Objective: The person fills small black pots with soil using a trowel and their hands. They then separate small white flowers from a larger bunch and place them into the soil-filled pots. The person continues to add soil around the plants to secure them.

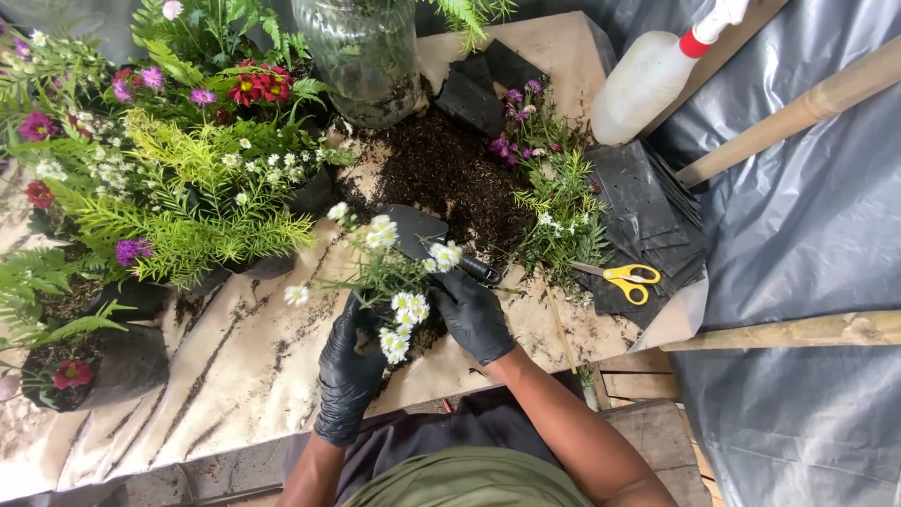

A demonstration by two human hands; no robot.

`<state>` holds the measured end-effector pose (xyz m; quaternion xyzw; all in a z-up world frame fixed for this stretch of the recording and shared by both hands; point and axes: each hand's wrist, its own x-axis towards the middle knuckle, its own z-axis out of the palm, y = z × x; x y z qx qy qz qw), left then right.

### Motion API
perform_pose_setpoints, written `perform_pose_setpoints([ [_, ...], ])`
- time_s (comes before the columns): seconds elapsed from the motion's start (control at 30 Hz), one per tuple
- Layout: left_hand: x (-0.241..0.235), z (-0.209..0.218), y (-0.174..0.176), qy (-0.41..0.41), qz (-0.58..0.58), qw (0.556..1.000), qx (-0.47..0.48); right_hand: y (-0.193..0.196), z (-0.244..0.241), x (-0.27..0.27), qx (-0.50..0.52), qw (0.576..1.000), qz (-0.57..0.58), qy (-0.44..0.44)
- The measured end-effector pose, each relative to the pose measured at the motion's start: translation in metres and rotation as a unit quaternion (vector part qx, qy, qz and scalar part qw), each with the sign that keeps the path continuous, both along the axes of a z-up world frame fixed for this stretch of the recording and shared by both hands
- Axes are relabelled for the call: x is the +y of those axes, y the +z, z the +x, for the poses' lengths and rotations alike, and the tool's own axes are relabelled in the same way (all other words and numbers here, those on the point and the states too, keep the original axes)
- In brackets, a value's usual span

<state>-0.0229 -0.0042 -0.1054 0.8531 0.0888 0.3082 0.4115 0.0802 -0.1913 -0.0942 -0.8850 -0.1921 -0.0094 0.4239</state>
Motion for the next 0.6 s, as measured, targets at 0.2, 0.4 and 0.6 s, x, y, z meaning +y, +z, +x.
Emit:
perform_pose_setpoints([
  [0.2, 0.012, 0.006, -0.004, -0.019, 0.109, 0.987, -0.119, 0.02, -0.011, -0.031, -0.187, 0.975, -0.045, 0.107],
  [0.4, 0.013, 0.021, -0.001, 0.007, 0.034, 0.999, 0.012, 0.051, -0.011, -0.098, -0.222, 0.968, -0.021, -0.111],
  [0.6, 0.019, 0.024, -0.023, -0.042, -0.009, 0.997, 0.064, 0.064, 0.004, -0.158, -0.28, 0.906, -0.227, -0.221],
])
